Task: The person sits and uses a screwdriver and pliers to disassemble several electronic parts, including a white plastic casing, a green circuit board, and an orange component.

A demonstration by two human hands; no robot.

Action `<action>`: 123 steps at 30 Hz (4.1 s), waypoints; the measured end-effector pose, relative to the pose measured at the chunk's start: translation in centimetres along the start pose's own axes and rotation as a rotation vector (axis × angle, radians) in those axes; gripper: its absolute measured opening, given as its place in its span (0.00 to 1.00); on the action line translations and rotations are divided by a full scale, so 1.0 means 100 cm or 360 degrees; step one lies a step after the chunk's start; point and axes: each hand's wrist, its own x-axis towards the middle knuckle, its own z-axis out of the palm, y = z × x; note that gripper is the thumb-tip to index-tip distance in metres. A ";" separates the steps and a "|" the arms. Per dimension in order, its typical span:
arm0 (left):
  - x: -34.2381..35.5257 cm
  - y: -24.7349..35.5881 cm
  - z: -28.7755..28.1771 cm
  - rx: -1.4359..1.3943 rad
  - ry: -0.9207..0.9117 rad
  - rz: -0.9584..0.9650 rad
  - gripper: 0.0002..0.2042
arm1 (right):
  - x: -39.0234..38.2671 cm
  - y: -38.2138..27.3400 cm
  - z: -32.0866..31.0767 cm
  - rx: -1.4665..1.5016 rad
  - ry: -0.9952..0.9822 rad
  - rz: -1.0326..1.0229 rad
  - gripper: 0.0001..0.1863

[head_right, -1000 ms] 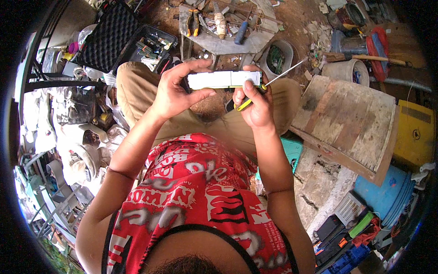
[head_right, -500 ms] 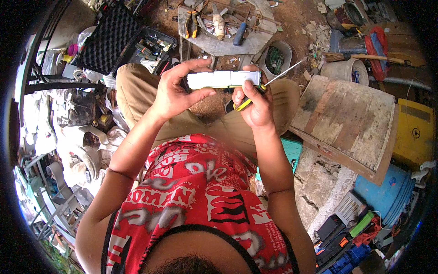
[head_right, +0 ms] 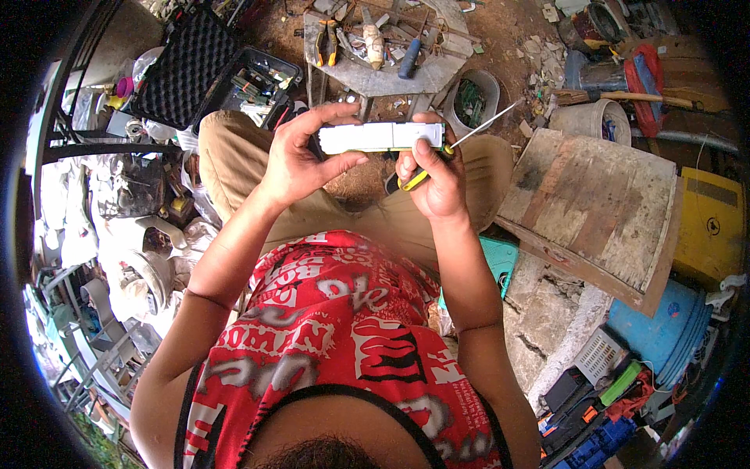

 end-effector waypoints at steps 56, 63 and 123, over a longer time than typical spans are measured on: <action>-0.002 -0.007 0.001 0.0038 0.0016 0.0057 0.25 | 0.000 0.007 -0.003 0.0142 0.0062 -0.0008 0.19; -0.004 -0.027 0.005 -0.0565 -0.0316 -0.0465 0.16 | 0.014 -0.009 0.012 -0.0280 0.0100 -0.0057 0.24; 0.069 -0.193 0.040 0.1282 0.0246 -0.0496 0.18 | 0.210 0.016 -0.154 -0.3618 -0.0686 -0.0454 0.29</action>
